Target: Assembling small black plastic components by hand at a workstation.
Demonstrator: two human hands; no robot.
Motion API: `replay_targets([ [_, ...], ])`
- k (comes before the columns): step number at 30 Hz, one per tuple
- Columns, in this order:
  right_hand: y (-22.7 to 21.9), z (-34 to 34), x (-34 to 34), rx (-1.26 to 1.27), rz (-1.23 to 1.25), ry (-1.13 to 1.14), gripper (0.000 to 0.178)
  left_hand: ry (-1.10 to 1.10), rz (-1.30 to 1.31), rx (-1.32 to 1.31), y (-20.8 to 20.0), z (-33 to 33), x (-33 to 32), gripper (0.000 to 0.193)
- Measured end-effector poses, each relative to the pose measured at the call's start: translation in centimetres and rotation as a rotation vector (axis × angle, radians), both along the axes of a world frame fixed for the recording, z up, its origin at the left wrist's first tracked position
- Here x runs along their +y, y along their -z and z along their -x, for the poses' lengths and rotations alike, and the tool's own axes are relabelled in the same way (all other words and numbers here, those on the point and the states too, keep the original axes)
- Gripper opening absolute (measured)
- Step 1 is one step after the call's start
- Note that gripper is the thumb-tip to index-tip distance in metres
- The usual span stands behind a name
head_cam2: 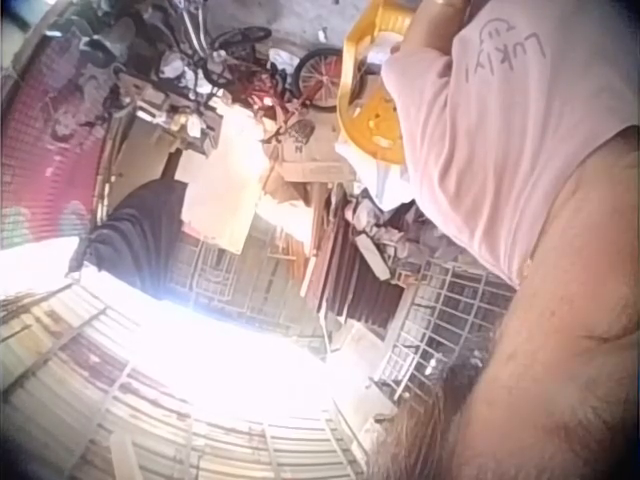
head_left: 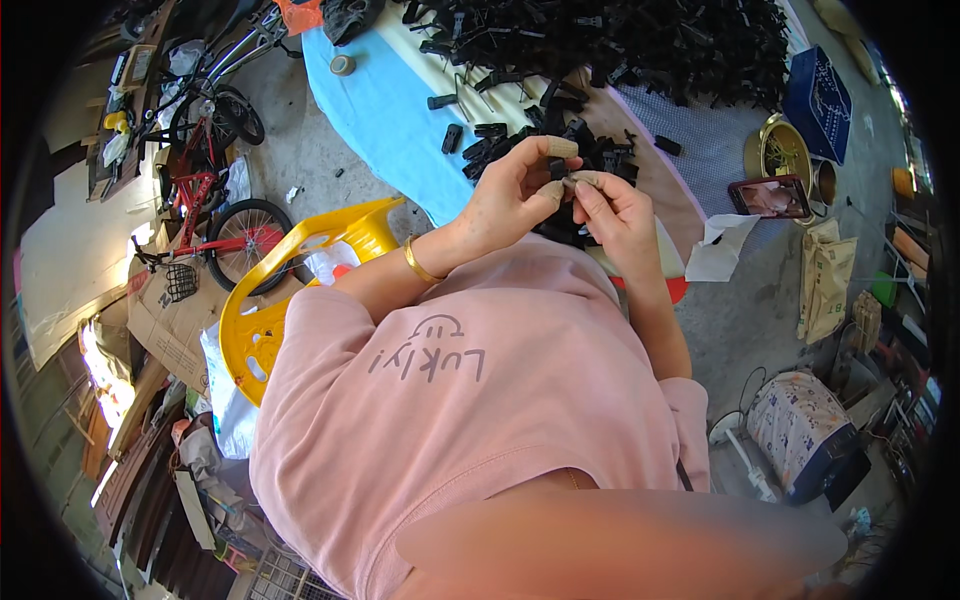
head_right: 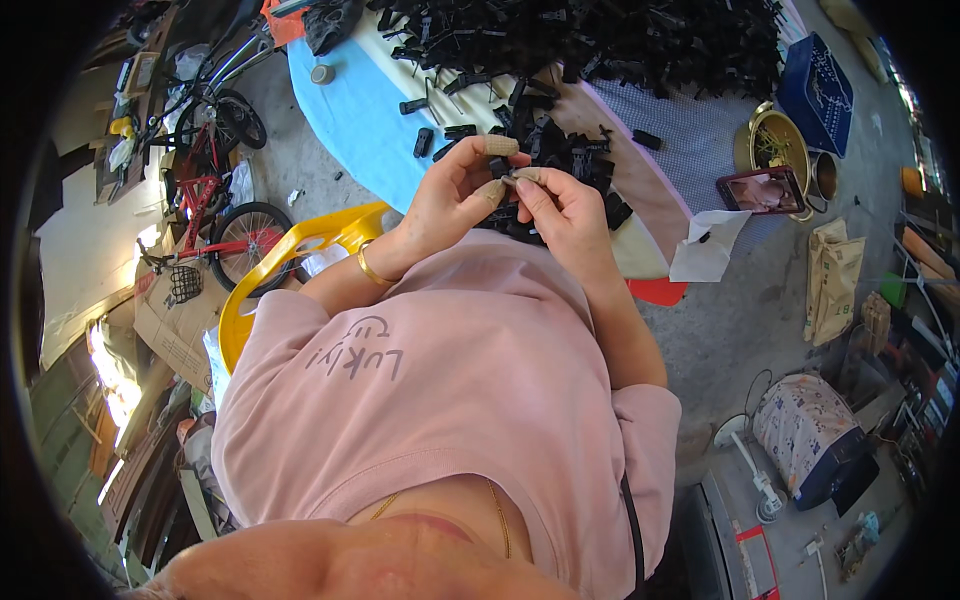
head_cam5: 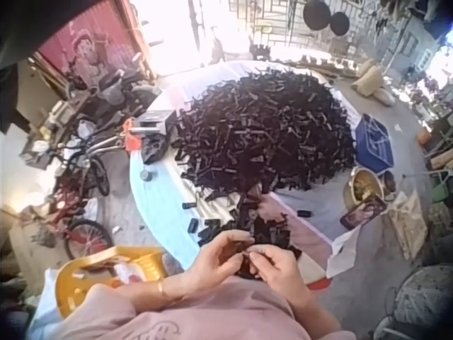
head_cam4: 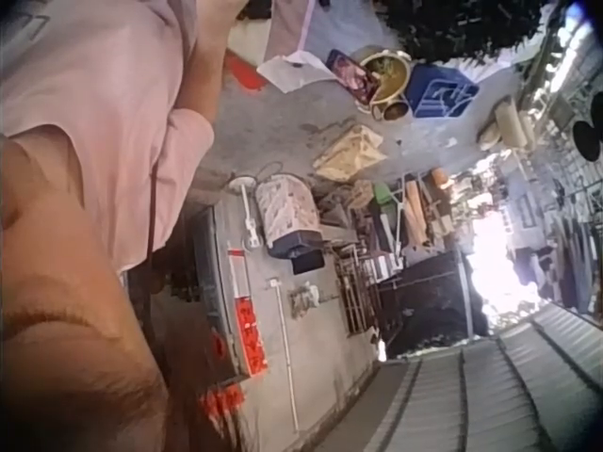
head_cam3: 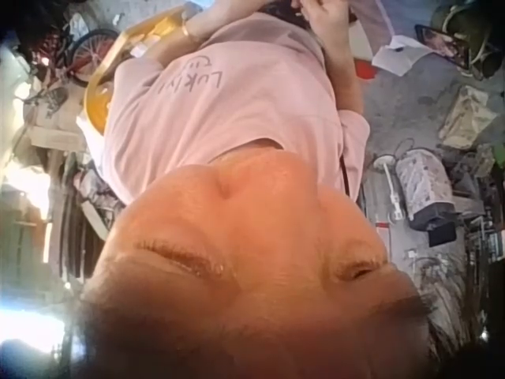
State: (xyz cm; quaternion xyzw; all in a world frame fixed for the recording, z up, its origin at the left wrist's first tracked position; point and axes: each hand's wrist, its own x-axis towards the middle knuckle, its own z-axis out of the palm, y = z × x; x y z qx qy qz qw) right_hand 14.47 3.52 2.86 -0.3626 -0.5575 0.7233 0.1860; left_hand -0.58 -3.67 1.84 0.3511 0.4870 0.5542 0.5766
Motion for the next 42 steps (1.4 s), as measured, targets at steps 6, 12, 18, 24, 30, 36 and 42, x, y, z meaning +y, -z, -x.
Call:
replay_targets([
  [6,0.1,-0.1,-0.4,-0.006,-0.117,0.007,0.017,0.065,-0.034,0.058,-0.8,-0.1,-0.1,0.042],
  [12,0.0,-0.3,-0.3,-0.001,-0.086,-0.018,0.016,0.093,0.01,0.055,-1.0,0.1,0.0,0.042],
  [18,-0.2,0.0,-0.4,-0.038,-0.16,-0.03,0.016,0.061,0.08,0.008,-1.1,0.4,-0.2,0.035],
  [24,0.4,0.4,-1.1,0.012,-0.095,0.039,0.016,0.016,0.009,0.017,-0.1,0.6,-0.4,0.027],
  [30,0.7,1.4,-1.4,-0.036,-0.196,0.039,0.017,-0.142,-0.148,0.136,1.6,-0.1,-0.9,0.019],
  [36,4.0,1.4,-1.0,-0.228,-0.369,0.035,0.018,-0.139,-0.118,0.679,3.7,0.9,-0.5,0.044],
  [42,3.8,0.6,-0.5,-0.229,-0.485,0.082,0.018,-0.15,-0.089,1.011,6.7,4.6,0.2,0.045],
])
